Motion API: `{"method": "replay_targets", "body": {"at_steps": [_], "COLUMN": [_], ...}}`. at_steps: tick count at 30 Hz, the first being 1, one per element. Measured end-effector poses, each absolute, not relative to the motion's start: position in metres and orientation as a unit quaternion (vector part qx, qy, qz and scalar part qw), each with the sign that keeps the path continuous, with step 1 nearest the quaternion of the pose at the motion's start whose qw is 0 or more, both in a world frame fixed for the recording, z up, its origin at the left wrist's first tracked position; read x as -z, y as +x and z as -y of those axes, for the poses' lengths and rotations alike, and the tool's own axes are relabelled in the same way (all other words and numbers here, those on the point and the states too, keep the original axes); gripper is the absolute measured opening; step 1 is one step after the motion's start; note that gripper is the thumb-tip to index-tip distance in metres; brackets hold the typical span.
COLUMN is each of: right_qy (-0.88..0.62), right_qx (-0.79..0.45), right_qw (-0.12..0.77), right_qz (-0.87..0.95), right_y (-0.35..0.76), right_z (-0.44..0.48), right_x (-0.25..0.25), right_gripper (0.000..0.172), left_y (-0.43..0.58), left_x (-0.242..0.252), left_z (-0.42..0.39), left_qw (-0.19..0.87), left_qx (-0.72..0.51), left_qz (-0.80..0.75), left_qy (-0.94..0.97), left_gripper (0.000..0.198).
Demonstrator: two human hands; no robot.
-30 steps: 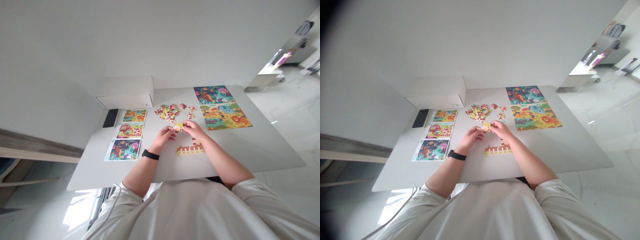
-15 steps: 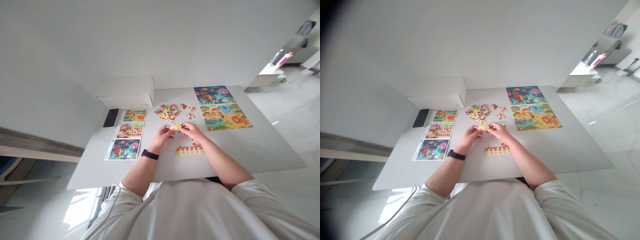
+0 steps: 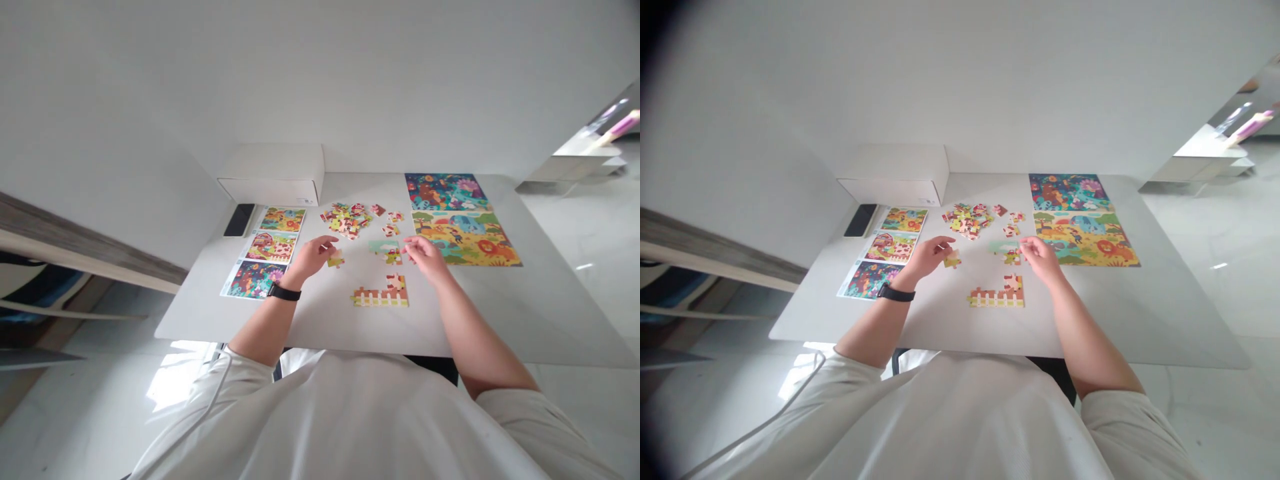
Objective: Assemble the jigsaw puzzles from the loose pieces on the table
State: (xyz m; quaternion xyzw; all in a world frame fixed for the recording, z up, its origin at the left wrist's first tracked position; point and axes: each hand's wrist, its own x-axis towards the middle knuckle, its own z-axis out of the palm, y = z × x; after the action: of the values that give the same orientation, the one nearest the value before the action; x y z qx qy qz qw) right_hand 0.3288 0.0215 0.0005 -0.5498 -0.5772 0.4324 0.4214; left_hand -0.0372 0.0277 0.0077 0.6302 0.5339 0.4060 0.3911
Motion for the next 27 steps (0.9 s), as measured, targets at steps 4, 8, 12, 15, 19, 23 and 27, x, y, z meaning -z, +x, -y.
{"method": "replay_targets", "body": {"at_steps": [4,8,12,15,19,23,27], "right_qy": [-0.568,-0.565,-0.561,-0.555,-0.560,-0.566,-0.579], "right_qx": [-0.428,-0.429,-0.422,-0.415,-0.413,-0.406,-0.392], "right_qw": [0.446,0.444,0.438,0.445,0.432,0.421,0.411], "right_qz": [0.544,0.547,0.562,0.567,0.574,0.581,0.585], "right_y": [0.342,0.339,0.336,0.336,0.338,0.338,0.337], "right_z": [-0.020,-0.020,-0.020,-0.021,-0.021,-0.021,-0.021], "right_x": [0.015,0.021,0.020,0.021,0.024,0.028,0.030], "right_gripper": [0.054,0.055,0.055,0.054,0.052,0.051,0.052], "left_y": [-0.041,-0.047,-0.057,-0.062,-0.062,-0.062,-0.063], "left_x": [-0.005,0.001,0.002,0.002,0.008,0.014,0.013], "left_z": [-0.024,-0.022,-0.016,-0.006,0.006,0.009,0.010], "left_qw": [0.381,0.320,0.225,0.189,0.154,0.142,0.147], "left_qx": [-0.353,-0.343,-0.315,-0.251,-0.207,-0.200,-0.201], "left_qz": [-0.544,-0.536,-0.525,-0.527,-0.523,-0.517,-0.506], "left_qy": [0.659,0.702,0.758,0.790,0.812,0.820,0.826], "left_gripper": [0.026,0.023,0.022,0.026,0.032,0.035,0.037]}}
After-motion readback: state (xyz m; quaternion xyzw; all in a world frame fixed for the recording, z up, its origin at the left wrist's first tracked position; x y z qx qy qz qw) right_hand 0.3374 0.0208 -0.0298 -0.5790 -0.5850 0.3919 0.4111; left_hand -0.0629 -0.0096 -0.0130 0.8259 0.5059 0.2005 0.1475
